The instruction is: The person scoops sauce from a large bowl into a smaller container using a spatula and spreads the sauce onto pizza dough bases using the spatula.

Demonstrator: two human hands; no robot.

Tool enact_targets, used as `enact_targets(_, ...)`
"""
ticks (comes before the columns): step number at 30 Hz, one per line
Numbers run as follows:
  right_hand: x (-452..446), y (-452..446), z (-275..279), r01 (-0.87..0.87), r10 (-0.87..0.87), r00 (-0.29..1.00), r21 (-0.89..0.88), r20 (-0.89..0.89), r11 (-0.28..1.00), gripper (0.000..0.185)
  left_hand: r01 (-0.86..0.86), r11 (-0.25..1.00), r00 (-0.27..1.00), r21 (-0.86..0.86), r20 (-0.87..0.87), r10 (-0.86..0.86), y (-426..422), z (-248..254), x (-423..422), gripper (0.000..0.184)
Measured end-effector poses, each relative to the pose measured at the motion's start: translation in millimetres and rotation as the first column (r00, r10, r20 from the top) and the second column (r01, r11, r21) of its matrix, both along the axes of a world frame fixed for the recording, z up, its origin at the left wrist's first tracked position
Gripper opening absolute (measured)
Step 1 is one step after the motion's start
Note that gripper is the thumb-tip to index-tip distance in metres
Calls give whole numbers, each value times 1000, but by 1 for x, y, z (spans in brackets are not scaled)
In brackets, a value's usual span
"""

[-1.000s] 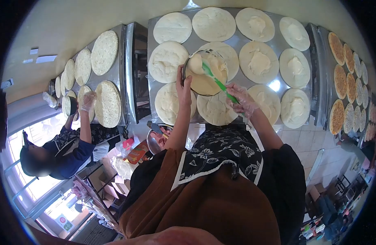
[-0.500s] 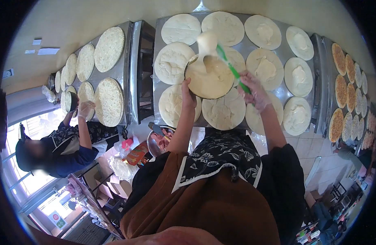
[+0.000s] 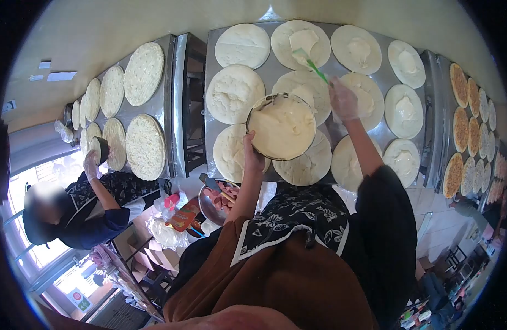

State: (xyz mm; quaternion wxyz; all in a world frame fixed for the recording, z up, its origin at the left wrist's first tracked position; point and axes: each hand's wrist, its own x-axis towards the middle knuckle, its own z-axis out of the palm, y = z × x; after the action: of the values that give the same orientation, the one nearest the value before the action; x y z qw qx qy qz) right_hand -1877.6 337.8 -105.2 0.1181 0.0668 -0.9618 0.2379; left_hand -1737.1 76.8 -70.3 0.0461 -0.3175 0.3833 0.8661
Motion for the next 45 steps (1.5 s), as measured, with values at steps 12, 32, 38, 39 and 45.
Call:
enact_targets(12,137,-4,120,-34,220,890,-422,399,906,14,-29,939,970,-344,-236,-57,-11,23,-17,56)
enact_targets(32,189,-38,114,682,686,481,-725,546,100,24,-99,994,987,-48,-132,91,-46,0,43,52)
enact_targets(38,146,-19,49,101,63,948,-480,313,871,22,-129,992,987,-5,-97,128,-53,-6,79,52)
enact_targets(39,146,-17,30,-47,47,999,-139,0,989,20,-141,990,987,-6,-84,140,-51,1,86,52)
enact_targets(45,190,15,65,-122,130,982,-65,135,990,14,-182,982,982,-45,-66,179,-35,0,121,52)
